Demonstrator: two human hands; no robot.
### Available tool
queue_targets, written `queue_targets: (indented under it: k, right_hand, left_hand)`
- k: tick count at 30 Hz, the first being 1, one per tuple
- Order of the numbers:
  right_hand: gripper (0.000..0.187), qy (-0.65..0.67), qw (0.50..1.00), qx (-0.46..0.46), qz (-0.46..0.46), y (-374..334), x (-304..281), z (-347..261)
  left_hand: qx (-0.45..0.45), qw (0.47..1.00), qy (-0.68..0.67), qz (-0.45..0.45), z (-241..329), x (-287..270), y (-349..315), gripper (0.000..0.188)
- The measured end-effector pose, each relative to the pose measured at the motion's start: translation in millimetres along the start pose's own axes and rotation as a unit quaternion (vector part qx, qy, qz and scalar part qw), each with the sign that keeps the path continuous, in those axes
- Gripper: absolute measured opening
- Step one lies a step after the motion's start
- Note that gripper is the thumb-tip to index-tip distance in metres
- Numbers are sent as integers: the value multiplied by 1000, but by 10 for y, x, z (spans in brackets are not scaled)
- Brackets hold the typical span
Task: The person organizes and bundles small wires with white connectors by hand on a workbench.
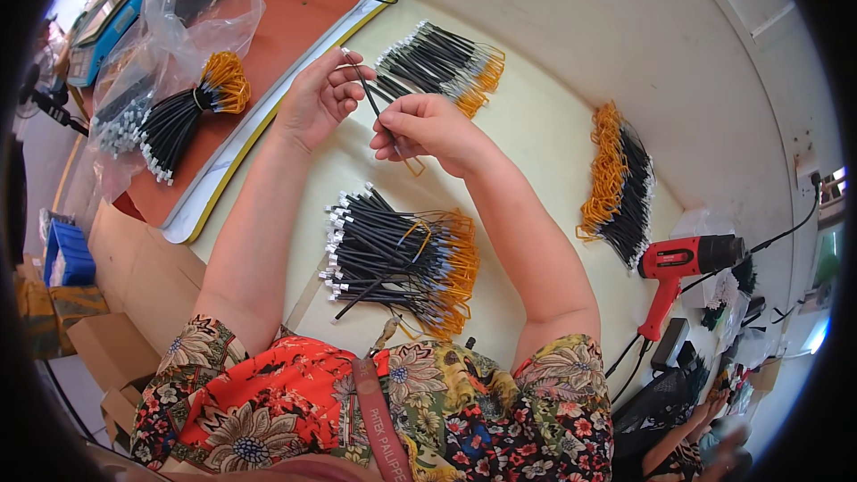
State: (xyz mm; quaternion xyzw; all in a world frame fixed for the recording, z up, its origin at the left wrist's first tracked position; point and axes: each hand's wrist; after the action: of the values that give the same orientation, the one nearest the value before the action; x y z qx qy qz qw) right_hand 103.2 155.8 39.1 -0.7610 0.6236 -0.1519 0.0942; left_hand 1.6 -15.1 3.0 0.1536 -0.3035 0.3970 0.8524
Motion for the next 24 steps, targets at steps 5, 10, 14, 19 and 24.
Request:
queue_targets:
  k: [5, 10, 14, 19, 24]
  right_hand:
    - [20, -12, 1000, -18, 14, 43, -2, 11]
    - [19, -3, 999, -39, 20, 92, -6, 13]
    - [19, -3, 999, -39, 26, 107, 16, -1]
    - [19, -6, 999, -33, 26, 116, 5, 11]
    - [18, -22, 999, -35, 30, 115, -7, 3]
  left_hand:
    - [7, 1000, 6, -15, -11, -68, 22, 26]
    - [10, 1000, 7, -13, -13, -23, 9, 24]
    - [13, 1000, 11, -14, -8, -31, 4, 23]
    - [10, 1000, 14, -10, -8, -27, 5, 23]
    - [2, 1000, 8, 1, -16, -30, 9, 26]
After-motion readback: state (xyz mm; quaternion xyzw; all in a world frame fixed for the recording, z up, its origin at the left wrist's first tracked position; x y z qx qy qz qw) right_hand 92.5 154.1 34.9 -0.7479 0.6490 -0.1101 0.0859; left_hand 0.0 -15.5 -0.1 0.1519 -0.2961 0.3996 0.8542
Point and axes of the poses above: each hand's wrist, its own y-axis towards the middle knuckle, its own x-axis out of the palm, z = x × y, and after that the axes turned 2 degrees about y, right-handed
